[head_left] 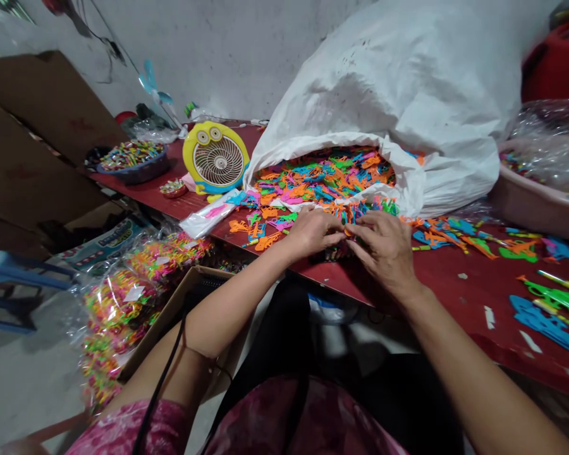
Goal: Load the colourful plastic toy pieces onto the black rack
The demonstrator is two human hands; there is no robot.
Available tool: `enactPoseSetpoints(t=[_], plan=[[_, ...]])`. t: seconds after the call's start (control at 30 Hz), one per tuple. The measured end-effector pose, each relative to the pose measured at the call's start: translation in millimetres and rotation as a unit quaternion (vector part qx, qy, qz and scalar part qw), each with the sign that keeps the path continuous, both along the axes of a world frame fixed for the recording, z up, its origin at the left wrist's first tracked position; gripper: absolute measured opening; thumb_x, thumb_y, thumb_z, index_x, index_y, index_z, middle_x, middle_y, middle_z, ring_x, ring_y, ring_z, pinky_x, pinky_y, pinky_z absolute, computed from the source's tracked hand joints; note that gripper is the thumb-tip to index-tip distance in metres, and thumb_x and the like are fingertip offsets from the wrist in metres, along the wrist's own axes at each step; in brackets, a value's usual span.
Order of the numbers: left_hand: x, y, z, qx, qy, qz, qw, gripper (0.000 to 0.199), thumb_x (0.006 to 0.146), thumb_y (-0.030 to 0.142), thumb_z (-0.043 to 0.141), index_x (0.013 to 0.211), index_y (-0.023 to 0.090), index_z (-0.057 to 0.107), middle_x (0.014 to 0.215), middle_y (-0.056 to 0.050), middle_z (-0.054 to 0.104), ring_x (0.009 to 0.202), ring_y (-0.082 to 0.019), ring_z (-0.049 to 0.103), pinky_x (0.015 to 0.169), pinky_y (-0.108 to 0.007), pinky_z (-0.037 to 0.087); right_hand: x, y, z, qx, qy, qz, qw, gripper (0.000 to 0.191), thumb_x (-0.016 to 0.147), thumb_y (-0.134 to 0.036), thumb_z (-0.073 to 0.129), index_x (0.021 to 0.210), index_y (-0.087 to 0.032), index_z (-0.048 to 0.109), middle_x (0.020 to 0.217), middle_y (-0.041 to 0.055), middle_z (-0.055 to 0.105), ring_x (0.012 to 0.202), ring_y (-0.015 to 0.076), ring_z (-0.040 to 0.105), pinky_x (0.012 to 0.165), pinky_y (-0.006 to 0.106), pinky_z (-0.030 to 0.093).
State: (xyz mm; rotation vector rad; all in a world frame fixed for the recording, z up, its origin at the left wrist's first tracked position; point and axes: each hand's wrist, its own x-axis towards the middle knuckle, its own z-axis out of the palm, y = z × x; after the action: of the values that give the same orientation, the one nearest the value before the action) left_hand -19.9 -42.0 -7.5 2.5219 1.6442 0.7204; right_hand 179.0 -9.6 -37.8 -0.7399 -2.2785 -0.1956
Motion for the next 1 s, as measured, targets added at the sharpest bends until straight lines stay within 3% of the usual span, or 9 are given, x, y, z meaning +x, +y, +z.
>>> enactPoseSetpoints(t=[0.1,0.23,0.37,0.5,0.77,1.0], plan=[[-5.7,-1.3,-0.5,0.0,-0.069,-0.021,0.997,0.019,0.09,0.037,0.061,0.093,0.022,0.072,0.088,0.0,0.074,0.082,-0.017,0.063,0.089,-0.035,0.04,-0.3,4.2,5.1,-0.011,-0.029,0.025,0.999,0.021,0.09,-0.03,0.06,0.108,-0.025,0.067,0.11,0.0075,0.067,0.115,0.0295,0.053,0.097,0.049,0.032],[-16.3,-13.8,-1.1,0.055,-0.129,-0.011,0.99,0.03,0.091,0.046,0.059,0.093,0.019,0.072,0.092,-0.004,0.072,0.087,-0.017,0.063,0.081,-0.031,0.043,0.9,14.1,10.5,-0.02,-0.042,0.048,0.998,0.016,0.09,-0.031,0.06,0.102,-0.024,0.067,0.102,0.0055,0.069,0.102,0.0256,0.058,0.098,0.049,0.031],[-22.4,-28.1,-13.4,0.065,-0.026,-0.003,0.998,0.041,0.081,0.058,0.067,0.098,0.022,0.073,0.097,-0.006,0.071,0.097,-0.023,0.059,0.088,-0.037,0.037,-0.2,23.7,13.1,-0.042,-0.063,0.074,0.994,0.023,0.092,-0.034,0.057,0.109,-0.023,0.068,0.097,0.0069,0.066,0.092,0.0239,0.056,0.082,0.038,0.04],[-19.9,-27.4,-23.2,0.066,0.027,0.01,0.997,0.031,0.093,0.047,0.054,0.103,0.024,0.072,0.094,-0.004,0.069,0.094,-0.022,0.056,0.091,-0.039,0.032,-2.1,26.7,11.1,-0.037,-0.063,0.077,0.994,0.026,0.093,-0.033,0.055,0.113,-0.024,0.069,0.09,0.0071,0.061,0.087,0.0232,0.054,0.075,0.035,0.041],[-16.1,-11.6,-6.6,0.033,0.086,-0.042,0.995,0.027,0.097,0.037,0.049,0.1,0.022,0.071,0.093,-0.005,0.069,0.098,-0.023,0.057,0.098,-0.042,0.028,2.4,15.6,0.2,-0.026,-0.039,0.053,0.998,0.027,0.093,-0.031,0.054,0.113,-0.023,0.07,0.1,0.0094,0.065,0.093,0.025,0.056,0.08,0.039,0.044],[-19.2,-3.6,-2.3,0.007,0.099,-0.06,0.993,0.022,0.096,0.035,0.052,0.097,0.024,0.071,0.093,-0.005,0.071,0.094,-0.023,0.06,0.099,-0.042,0.027,-0.4,16.2,15.4,-0.144,0.047,0.123,0.981,0.021,0.091,-0.031,0.058,0.103,-0.024,0.073,0.098,0.0068,0.065,0.091,0.0215,0.061,0.078,0.036,0.049]])
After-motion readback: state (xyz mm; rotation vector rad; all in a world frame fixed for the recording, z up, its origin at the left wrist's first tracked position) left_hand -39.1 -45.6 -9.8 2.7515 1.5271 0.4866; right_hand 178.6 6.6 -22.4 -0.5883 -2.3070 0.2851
